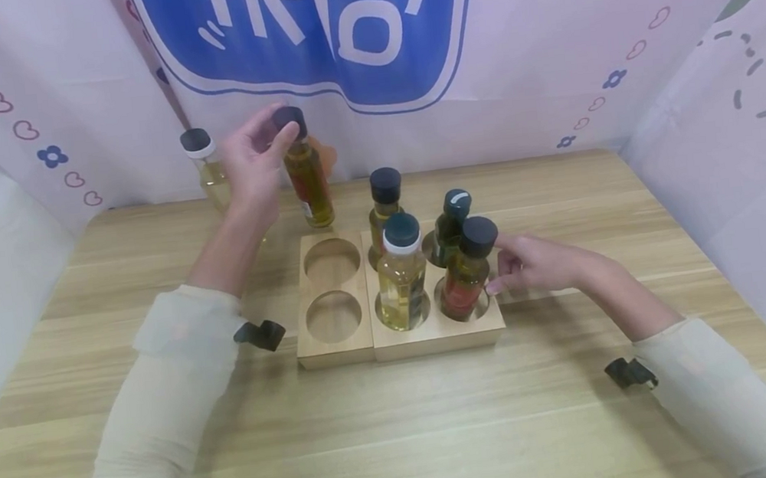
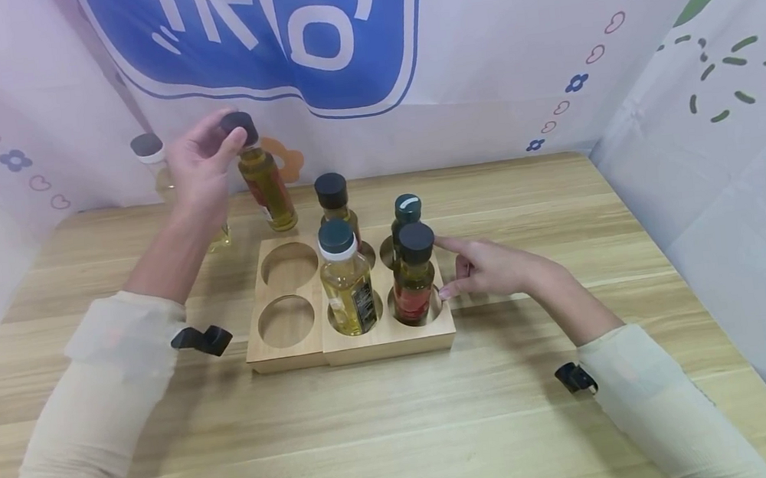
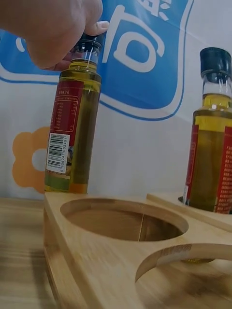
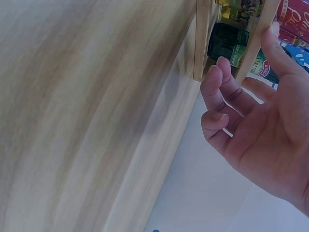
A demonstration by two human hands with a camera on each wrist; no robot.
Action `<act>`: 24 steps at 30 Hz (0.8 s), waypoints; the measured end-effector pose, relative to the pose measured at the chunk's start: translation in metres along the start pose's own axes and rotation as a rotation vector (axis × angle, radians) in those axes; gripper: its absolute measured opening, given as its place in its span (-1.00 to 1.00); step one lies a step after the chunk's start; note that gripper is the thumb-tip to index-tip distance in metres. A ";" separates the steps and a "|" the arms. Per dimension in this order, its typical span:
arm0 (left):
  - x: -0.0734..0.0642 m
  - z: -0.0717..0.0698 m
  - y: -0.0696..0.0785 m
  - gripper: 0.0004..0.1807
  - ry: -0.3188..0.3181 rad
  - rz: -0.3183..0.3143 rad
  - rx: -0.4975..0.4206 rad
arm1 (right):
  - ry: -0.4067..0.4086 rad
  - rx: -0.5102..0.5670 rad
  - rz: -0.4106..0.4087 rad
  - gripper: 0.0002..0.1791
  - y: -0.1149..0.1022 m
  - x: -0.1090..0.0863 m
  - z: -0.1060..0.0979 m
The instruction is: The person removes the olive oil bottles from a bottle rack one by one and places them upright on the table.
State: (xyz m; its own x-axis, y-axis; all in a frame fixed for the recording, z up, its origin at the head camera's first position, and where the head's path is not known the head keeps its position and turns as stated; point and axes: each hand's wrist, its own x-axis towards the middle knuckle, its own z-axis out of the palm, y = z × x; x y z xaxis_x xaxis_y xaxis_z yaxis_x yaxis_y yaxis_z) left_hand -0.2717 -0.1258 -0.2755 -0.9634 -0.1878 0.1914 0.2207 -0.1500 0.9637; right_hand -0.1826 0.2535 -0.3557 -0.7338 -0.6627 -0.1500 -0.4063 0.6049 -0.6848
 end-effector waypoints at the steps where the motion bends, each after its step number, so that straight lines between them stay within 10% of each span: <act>1: 0.001 0.000 -0.001 -0.57 0.000 -0.014 0.009 | 0.000 0.002 0.001 -0.26 0.000 0.000 0.000; 24: 0.010 -0.004 -0.021 -0.54 0.042 -0.073 0.053 | 0.007 0.012 0.010 -0.27 0.001 -0.001 0.001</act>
State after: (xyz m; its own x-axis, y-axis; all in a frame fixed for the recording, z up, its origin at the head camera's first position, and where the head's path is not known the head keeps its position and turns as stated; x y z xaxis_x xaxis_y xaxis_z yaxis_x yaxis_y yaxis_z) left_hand -0.2854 -0.1283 -0.2947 -0.9691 -0.2190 0.1139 0.1411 -0.1132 0.9835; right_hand -0.1815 0.2543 -0.3568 -0.7415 -0.6536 -0.1517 -0.3923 0.6057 -0.6922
